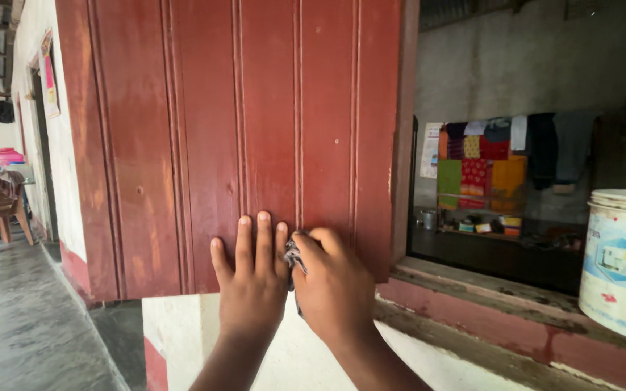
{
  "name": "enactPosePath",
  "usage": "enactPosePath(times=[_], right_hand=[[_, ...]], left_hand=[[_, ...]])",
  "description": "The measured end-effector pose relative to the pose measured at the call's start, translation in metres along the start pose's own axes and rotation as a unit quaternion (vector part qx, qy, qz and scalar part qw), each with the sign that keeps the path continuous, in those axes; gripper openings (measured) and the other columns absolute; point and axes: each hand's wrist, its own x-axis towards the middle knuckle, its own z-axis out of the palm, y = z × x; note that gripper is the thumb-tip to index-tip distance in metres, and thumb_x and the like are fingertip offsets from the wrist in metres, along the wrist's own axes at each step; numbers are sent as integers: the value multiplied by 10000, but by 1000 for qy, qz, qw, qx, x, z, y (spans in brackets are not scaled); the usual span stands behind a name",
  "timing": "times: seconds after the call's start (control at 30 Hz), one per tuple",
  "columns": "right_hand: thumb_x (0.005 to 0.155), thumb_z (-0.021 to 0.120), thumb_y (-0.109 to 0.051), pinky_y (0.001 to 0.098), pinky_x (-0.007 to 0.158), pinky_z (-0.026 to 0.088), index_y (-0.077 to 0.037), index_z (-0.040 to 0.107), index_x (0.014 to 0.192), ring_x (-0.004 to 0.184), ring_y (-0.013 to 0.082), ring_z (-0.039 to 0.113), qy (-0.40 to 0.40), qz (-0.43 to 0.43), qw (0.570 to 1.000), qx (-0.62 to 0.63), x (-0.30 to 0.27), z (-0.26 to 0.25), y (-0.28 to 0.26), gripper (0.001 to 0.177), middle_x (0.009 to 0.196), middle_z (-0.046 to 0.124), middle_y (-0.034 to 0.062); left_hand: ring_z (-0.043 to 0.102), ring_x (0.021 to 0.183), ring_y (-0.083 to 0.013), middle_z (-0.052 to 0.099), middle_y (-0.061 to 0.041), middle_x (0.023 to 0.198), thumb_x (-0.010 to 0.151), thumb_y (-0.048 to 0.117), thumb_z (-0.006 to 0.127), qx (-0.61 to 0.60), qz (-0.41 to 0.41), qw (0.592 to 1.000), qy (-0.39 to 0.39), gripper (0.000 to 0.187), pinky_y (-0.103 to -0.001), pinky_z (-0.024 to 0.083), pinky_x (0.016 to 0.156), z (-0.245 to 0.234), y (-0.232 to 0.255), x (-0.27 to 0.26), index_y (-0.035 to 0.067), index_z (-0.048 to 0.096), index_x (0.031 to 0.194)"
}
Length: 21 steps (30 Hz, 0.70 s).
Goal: The person wipes the red wooden frame and slats of a window using a cloth, dipping the cloth into a container of liquid several times.
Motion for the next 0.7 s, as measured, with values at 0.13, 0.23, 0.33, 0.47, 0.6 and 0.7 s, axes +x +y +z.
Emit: enactPosePath(times=[0.13, 0.23, 0.33, 0.47, 0.6, 0.7], right_hand=[[831, 720, -135, 419, 724, 572, -135, 722, 1156, 895, 271, 709, 29, -26, 999, -2, 24, -3, -1, 325, 1089, 692, 8], [835, 720, -145, 433, 701, 564, -148, 729, 1152, 867, 275, 708, -4, -9, 1000, -15, 45, -11, -6, 317, 1089, 698, -4], [850, 720, -176, 442, 686, 553, -206, 736, 1240, 818, 313, 695, -15, 58, 998, -13, 63, -24, -12, 392, 1197, 701, -23], [876, 726, -171, 388, 736, 566, -123, 715, 1207, 910, 281, 715, 86, -36, 995, 47, 81, -36, -13, 335, 1140, 694, 28], [862, 732, -159, 372, 733, 569, -137, 716, 1203, 911, 263, 725, 97, -46, 990, 93, 94, -30, -20, 342, 1122, 701, 20], [833, 731, -125, 371, 739, 574, -132, 713, 1205, 917, 260, 725, 105, -97, 982, 120, 118, -17, -29, 373, 1130, 697, 26]], left_hand=[[419, 1424, -385, 456, -159, 1549, 911, 235, 515, 17, 2, 1000, 13, 566, -726, 292, 1100, -2, 0, 1, 87, 517, 1457], [406, 1412, -386, 443, -167, 1564, 864, 235, 547, 22, 18, 999, -17, 613, -715, 299, 1077, -18, -5, 8, 92, 516, 1459], [402, 1392, -413, 445, -192, 1522, 718, 337, 650, -69, 25, 997, -37, 767, -694, 309, 1032, -47, -15, 19, 88, 526, 1433], [436, 1335, -388, 511, -162, 1425, 716, 357, 788, -168, -36, 984, 44, 706, -602, 356, 1034, -75, -41, 43, 90, 585, 1338], [476, 1348, -413, 569, -174, 1395, 797, 280, 724, -105, -107, 979, 138, 498, -554, 384, 1101, -66, -95, 66, 110, 654, 1260], [543, 1343, -443, 619, -194, 1299, 982, 170, 554, -158, -157, 949, 223, 342, -545, 410, 1147, -36, -170, 86, 84, 630, 1305]])
